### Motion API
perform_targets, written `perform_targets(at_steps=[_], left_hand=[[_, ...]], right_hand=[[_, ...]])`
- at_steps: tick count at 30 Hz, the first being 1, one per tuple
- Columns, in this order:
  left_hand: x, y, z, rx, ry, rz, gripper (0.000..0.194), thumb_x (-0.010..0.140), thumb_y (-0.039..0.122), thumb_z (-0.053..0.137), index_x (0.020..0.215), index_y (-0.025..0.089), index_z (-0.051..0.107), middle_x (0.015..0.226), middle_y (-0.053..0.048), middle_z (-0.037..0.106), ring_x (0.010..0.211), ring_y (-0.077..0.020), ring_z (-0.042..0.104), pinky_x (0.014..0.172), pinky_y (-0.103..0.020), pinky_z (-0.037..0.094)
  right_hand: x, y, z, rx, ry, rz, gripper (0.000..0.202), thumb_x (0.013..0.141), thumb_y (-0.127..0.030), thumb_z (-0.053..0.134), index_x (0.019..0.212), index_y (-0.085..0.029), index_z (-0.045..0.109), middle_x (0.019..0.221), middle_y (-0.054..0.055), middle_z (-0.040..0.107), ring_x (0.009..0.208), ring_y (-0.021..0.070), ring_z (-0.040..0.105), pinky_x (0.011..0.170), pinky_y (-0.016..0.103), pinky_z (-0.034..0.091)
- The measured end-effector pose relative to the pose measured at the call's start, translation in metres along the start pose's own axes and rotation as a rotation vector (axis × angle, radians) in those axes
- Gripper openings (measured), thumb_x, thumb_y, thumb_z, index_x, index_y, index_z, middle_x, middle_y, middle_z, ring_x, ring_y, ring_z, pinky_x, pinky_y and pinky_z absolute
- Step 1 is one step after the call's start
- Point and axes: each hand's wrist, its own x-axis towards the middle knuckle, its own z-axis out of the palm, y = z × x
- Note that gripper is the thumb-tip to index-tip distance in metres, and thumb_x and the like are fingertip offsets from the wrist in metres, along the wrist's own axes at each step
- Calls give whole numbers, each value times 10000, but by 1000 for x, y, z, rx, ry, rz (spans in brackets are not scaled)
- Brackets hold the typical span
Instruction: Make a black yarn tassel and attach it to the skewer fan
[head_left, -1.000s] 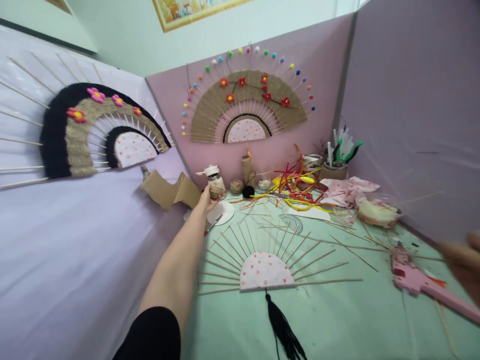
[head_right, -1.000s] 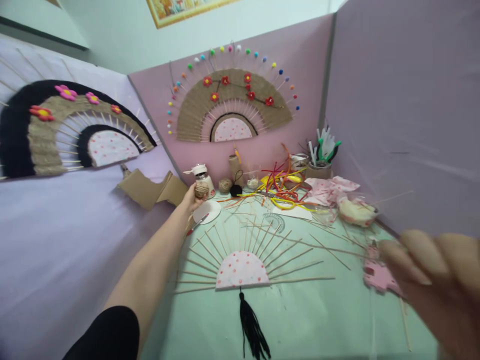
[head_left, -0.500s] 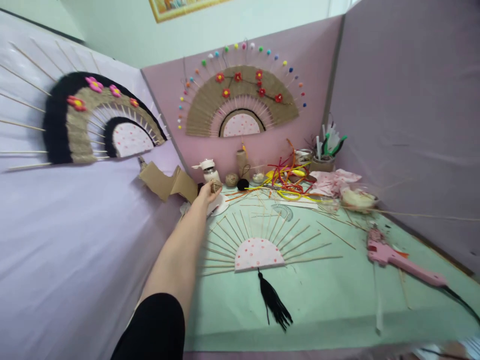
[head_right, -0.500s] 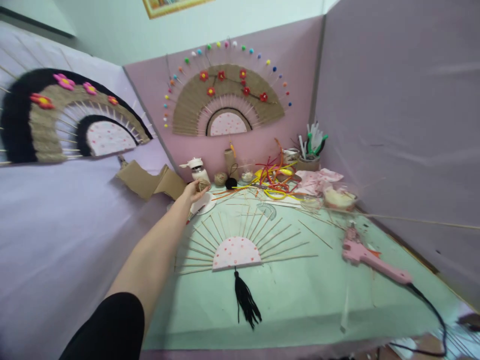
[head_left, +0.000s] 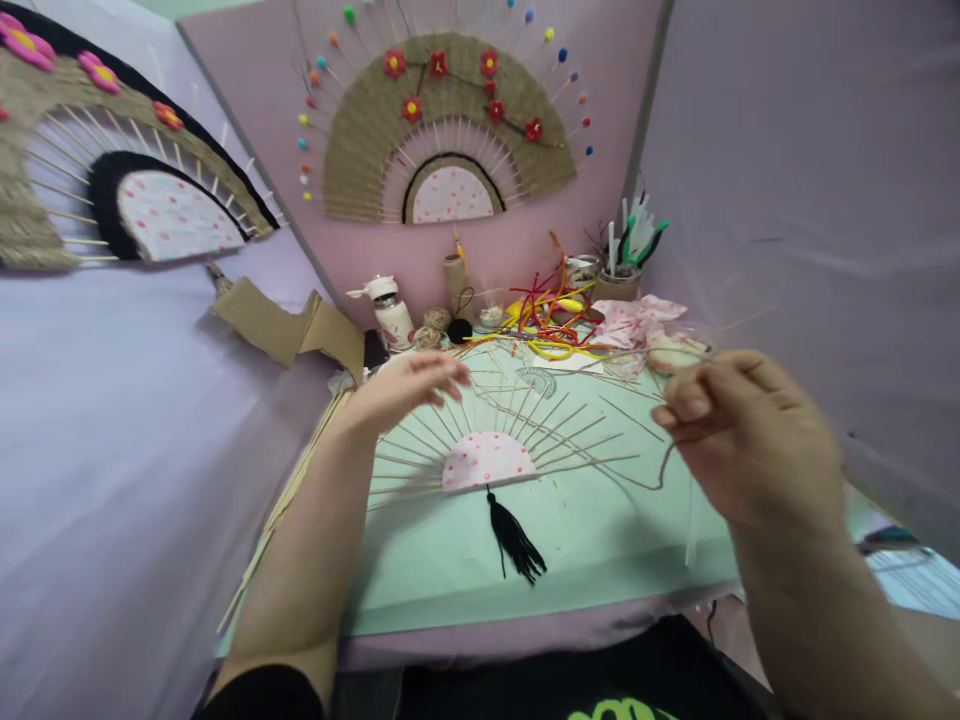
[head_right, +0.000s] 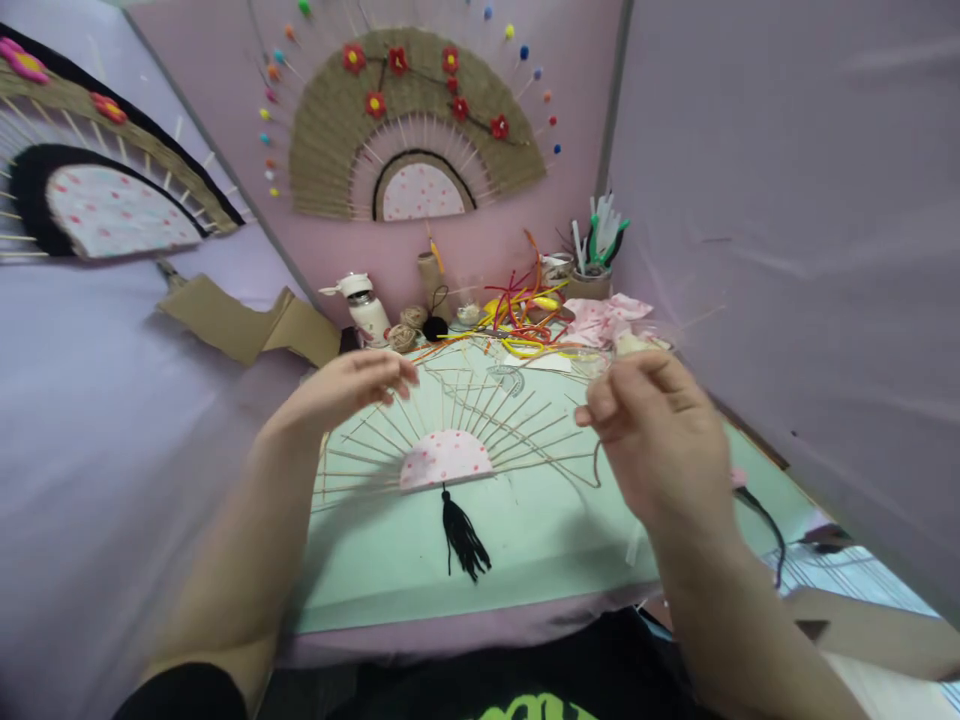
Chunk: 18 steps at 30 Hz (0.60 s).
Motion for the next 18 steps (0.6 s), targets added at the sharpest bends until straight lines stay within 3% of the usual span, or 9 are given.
perform_targets(at_steps=[2,3,6,9,10,12,14,16,18], left_hand=[[-47,1,31,104,-319,-5,279,824,370,671,968,139,729,901,-114,726,740,-171,646,633,-264,472],[-67,-3,48,66,-356,7,325,843,408,642,1036,158,721,914,-113,729,750,-175,645,633,-272,473],[-99,-24,95,-148,-216,85,459,863,513,584,1189,200,664,1106,-128,700,937,-208,641,781,-325,495],[-100,-41,122,-516,28,48,481,845,534,605,1176,189,659,1164,-127,679,1113,-243,601,977,-381,436],[-98,-43,124,-648,97,32,421,851,497,617,1122,180,674,1098,-115,697,1070,-229,619,978,-376,439],[-98,-41,119,-852,205,22,249,883,391,612,962,168,687,767,-32,673,770,-134,638,866,-311,493],[-105,-31,104,-938,247,55,192,919,308,567,823,164,652,473,79,368,438,-42,386,623,-196,471],[-116,-17,86,-894,274,158,235,928,307,547,758,167,629,463,90,175,399,-50,197,426,-144,299],[-133,-5,68,-765,327,293,241,898,397,580,790,193,652,469,88,140,416,-66,130,392,-159,229]], right_hand=[[-12,17,6,-123,-41,-105,96,864,-228,644,783,-234,593,634,-39,511,630,110,502,646,299,443],[-18,25,9,-223,-69,-156,94,880,-237,626,795,-232,588,649,-35,534,639,115,525,651,294,447],[-41,47,20,-472,-200,-239,105,908,-253,582,808,-219,582,695,-11,586,645,130,559,604,276,449],[-64,60,27,-615,-455,-356,94,916,-226,549,826,-221,575,722,9,613,670,148,576,622,288,465],[-69,62,26,-673,-551,-390,72,917,-218,544,855,-222,580,728,14,620,678,153,577,632,293,466],[-71,66,21,-814,-704,-416,71,923,-216,537,970,-219,590,746,24,633,691,160,578,647,301,463],[-64,67,12,-965,-770,-407,147,936,-219,516,1066,-211,583,784,41,649,716,172,582,665,318,458],[-50,68,3,-1095,-759,-410,136,947,-213,482,1017,-205,599,815,60,663,757,196,582,693,352,453],[-36,70,-2,-1185,-719,-433,150,950,-211,465,920,-205,612,825,72,667,802,225,574,718,393,450]])
